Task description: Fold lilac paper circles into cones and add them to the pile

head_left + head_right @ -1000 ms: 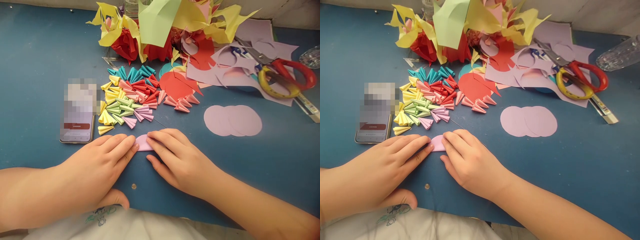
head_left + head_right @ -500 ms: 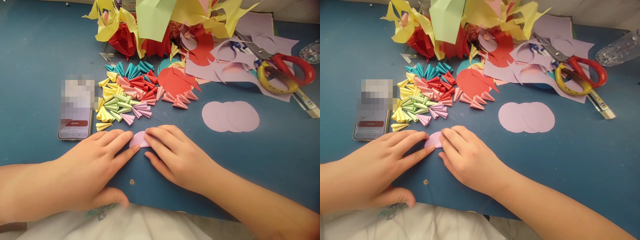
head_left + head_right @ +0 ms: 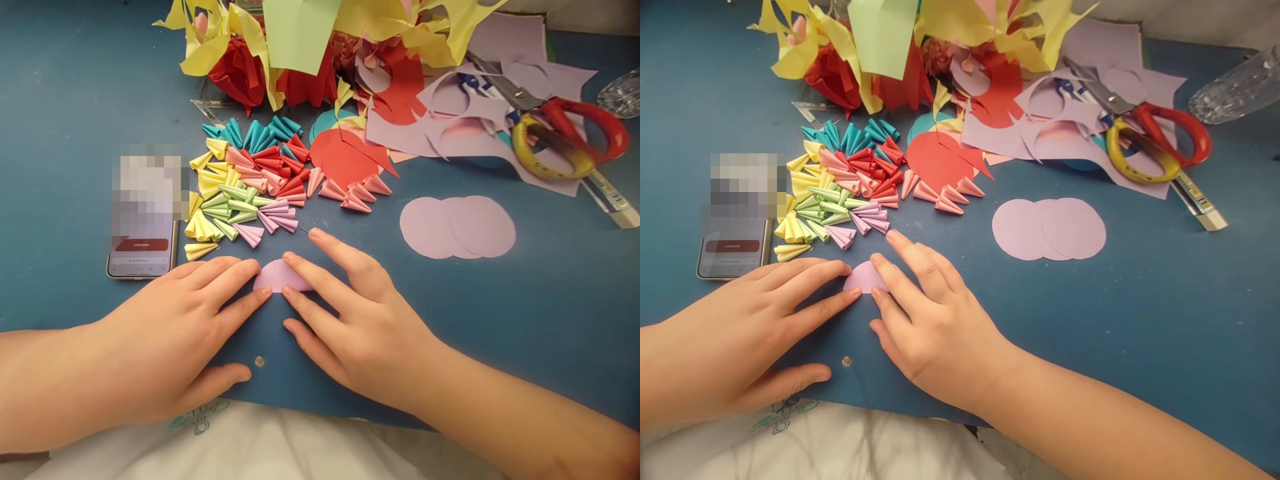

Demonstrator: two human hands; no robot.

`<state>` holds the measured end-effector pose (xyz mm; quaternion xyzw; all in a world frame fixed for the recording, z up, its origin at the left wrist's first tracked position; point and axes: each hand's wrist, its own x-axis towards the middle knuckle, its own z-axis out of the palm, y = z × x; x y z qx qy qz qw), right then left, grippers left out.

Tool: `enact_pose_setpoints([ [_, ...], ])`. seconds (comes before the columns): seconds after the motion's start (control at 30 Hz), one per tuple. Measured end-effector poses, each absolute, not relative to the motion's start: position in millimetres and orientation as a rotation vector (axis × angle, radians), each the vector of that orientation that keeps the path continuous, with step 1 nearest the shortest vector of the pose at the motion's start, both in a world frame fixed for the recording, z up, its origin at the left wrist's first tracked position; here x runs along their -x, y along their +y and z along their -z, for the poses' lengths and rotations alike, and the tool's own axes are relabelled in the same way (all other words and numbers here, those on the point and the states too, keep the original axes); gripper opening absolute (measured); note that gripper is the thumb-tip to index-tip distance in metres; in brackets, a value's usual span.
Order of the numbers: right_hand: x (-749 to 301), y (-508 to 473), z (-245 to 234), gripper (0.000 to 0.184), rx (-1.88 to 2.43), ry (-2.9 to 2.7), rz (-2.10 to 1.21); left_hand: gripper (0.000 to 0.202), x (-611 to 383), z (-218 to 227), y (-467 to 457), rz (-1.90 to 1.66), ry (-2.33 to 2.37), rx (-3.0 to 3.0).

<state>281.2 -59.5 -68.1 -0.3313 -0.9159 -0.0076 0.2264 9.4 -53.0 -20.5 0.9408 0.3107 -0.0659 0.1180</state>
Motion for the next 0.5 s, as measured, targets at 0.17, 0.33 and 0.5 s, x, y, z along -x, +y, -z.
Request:
enact_pose_setpoints([
  [0.17, -289, -64, 63, 0.018, 1.002, -2.511, 0.057, 0.056, -6, 18, -52, 0.124, 0.894, -2.756],
  [0.33, -295, -60, 65, 0.016, 0.988, -2.469, 0.058, 0.051, -4, 18, -51, 0.071, 0.855, -2.799],
  [0.5, -295, -47, 75, 0.016, 0.982, -2.394, 0.026, 0.051, -4, 20, -47, 0.050, 0.821, -2.803],
])
